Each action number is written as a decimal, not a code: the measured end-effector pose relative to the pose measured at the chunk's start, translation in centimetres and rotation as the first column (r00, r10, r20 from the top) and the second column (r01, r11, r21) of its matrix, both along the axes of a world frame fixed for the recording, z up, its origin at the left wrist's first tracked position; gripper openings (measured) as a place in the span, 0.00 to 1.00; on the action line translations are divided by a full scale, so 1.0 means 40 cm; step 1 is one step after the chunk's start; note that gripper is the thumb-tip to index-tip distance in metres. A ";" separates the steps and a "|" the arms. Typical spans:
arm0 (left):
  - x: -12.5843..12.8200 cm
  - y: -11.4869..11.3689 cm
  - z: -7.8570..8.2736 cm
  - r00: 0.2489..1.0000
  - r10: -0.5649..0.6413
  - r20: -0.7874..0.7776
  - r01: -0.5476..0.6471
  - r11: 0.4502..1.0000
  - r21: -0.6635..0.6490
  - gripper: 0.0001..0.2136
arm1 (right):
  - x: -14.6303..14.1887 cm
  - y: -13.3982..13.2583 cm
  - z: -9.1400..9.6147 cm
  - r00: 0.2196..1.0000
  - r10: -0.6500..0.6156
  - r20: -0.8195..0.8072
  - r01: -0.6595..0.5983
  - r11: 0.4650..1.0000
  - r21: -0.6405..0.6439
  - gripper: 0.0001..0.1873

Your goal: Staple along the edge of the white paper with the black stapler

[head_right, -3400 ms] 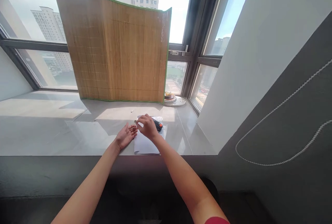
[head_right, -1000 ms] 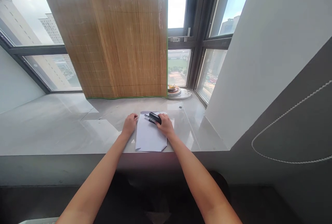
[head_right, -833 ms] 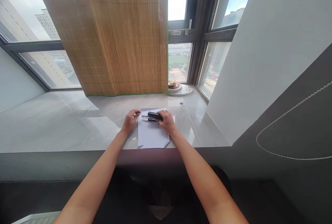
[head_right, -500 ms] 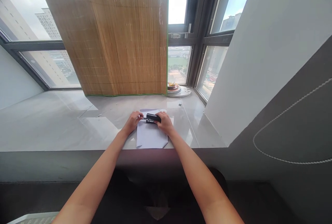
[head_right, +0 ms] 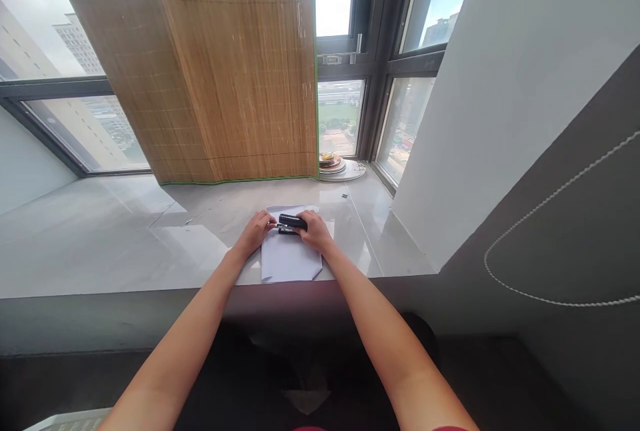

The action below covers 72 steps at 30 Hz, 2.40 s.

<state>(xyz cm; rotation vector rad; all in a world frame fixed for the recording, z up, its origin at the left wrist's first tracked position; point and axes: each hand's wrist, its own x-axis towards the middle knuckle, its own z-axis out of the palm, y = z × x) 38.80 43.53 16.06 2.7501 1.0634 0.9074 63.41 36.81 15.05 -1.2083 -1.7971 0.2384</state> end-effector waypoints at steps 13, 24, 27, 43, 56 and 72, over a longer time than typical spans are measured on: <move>-0.020 -0.019 0.026 0.943 -0.145 0.300 0.180 0.979 -0.092 0.10 | 0.030 -0.024 0.042 0.872 -0.031 -0.489 -0.012 0.996 -0.084 0.17; 0.003 -0.055 0.063 0.792 -0.279 0.542 0.430 0.886 -0.172 0.20 | 0.022 -0.059 0.075 0.743 0.267 -0.613 -0.377 0.925 -0.054 0.21; 0.009 -0.046 0.050 0.807 -0.218 0.549 0.420 0.865 -0.273 0.29 | 0.019 -0.062 0.074 0.773 0.305 -0.556 -0.405 0.912 -0.063 0.23; 0.016 -0.061 0.051 0.906 -0.198 0.374 0.319 0.901 -0.295 0.14 | 0.083 -0.121 0.084 0.805 0.037 -0.592 -0.119 0.988 -0.101 0.21; 0.065 -0.092 0.039 0.936 -0.351 0.031 0.349 0.911 -0.221 0.12 | 0.303 -0.263 0.047 0.970 -0.042 -0.241 -0.015 0.973 -0.229 0.18; 0.171 -0.120 -0.035 0.850 -0.467 0.244 0.527 0.735 -0.427 0.23 | 0.255 -0.252 0.054 0.977 -0.114 0.178 0.116 0.993 -0.003 0.23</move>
